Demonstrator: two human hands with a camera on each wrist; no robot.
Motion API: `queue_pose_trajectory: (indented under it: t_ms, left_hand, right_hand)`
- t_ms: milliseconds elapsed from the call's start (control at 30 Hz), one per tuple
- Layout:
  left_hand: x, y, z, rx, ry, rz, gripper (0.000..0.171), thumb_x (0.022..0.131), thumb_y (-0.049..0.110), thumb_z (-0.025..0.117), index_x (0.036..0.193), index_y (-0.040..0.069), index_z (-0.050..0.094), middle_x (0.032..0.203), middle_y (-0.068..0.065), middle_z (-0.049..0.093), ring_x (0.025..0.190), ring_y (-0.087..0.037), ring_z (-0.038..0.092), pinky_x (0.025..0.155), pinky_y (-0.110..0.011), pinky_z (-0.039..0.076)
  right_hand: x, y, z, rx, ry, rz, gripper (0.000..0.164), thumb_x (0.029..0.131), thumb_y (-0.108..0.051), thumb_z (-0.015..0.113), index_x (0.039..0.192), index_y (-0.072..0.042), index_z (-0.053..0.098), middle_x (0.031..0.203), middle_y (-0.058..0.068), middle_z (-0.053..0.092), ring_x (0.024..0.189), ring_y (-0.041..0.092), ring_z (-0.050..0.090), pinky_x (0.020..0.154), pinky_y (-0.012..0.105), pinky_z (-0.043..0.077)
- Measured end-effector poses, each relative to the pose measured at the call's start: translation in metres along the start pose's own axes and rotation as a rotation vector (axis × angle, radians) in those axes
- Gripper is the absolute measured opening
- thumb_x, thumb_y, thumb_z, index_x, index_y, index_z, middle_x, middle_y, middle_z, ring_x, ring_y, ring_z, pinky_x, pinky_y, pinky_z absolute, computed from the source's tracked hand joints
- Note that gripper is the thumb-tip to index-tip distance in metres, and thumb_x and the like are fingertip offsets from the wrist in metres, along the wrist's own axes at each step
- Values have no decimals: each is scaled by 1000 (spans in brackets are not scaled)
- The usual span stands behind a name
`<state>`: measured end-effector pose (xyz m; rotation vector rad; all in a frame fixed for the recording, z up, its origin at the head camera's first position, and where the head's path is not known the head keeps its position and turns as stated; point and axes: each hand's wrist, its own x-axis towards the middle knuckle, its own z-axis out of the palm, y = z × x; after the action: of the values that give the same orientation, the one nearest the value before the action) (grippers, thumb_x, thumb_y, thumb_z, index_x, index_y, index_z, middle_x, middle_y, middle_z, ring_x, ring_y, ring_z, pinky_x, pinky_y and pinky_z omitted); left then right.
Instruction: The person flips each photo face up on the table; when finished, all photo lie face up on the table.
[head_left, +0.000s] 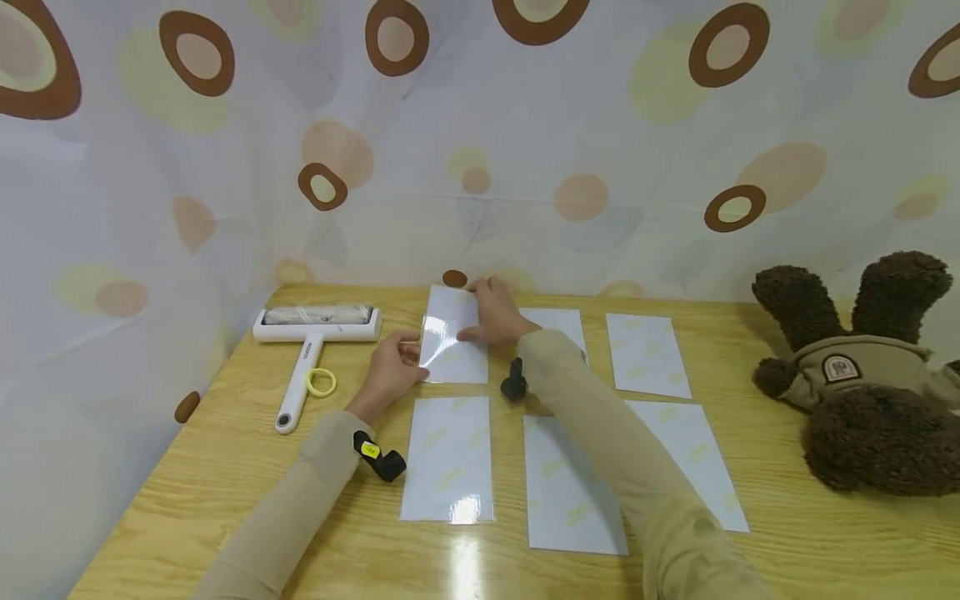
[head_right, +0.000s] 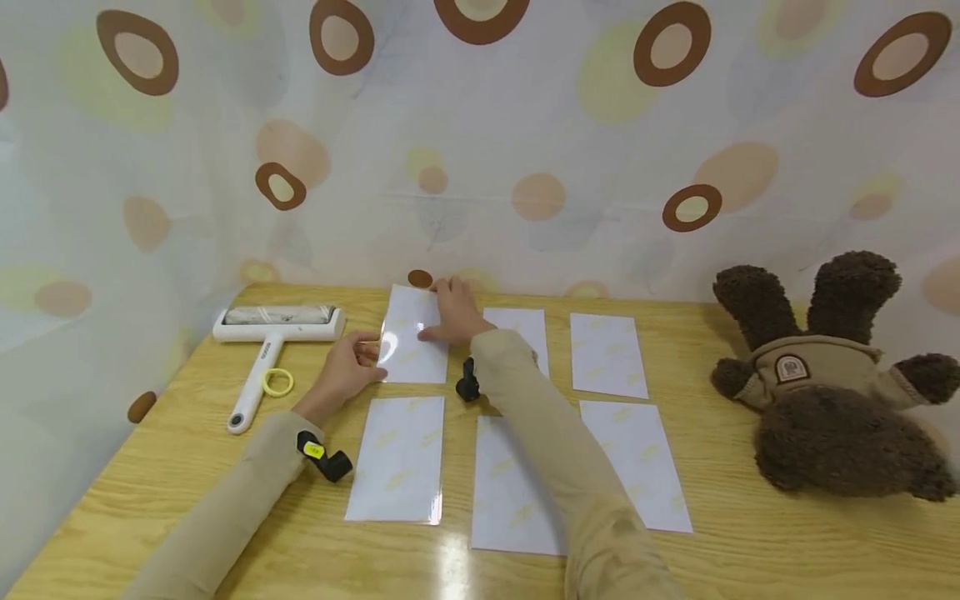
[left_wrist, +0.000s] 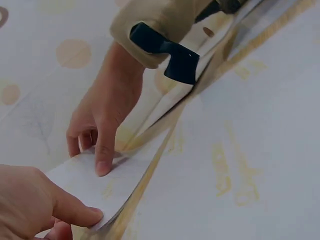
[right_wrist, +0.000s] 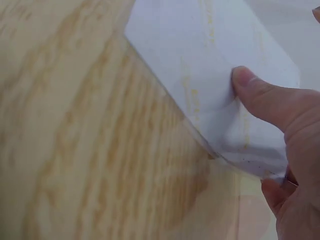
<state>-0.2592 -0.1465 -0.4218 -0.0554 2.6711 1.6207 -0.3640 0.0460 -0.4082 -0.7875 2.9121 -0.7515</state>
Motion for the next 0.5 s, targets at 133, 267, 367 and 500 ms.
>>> queue_pose_trajectory:
  t_ms: [133, 267, 367, 500]
  left_hand:
    - [2, 2, 2, -127, -2, -48, 49, 76, -14, 62, 124, -8, 57, 93, -8, 53, 80, -15, 46, 65, -19, 42]
    - [2, 4, 3, -208, -11, -70, 41, 82, -6, 58, 123, -3, 58, 98, -6, 52, 81, -13, 45, 63, -19, 42]
    - [1, 6, 4, -263, 0, -53, 37, 85, 0, 55, 122, 0, 58, 108, -11, 56, 83, -13, 51, 66, -21, 44]
    - [0, 11, 3, -324, -18, -5, 39, 89, 5, 51, 128, 1, 55, 124, -15, 56, 96, -17, 55, 79, -26, 48]
  right_hand:
    - [-2, -1, -1, -22, -5, -48, 91, 78, -34, 81, 145, 3, 32, 137, 25, 38, 128, 36, 35, 109, 44, 32]
    - [-6, -6, -5, -3, 5, -150, 88, 80, -26, 79, 148, -1, 28, 123, 22, 50, 112, 32, 48, 96, 41, 42]
    - [-9, -17, -9, 42, -5, -275, 79, 83, -7, 74, 148, -3, 29, 95, 13, 60, 80, 23, 56, 73, 31, 47]
    - [-12, -31, -11, 34, -29, -390, 76, 83, 9, 60, 151, -9, 28, 77, 7, 61, 62, 15, 52, 59, 22, 41]
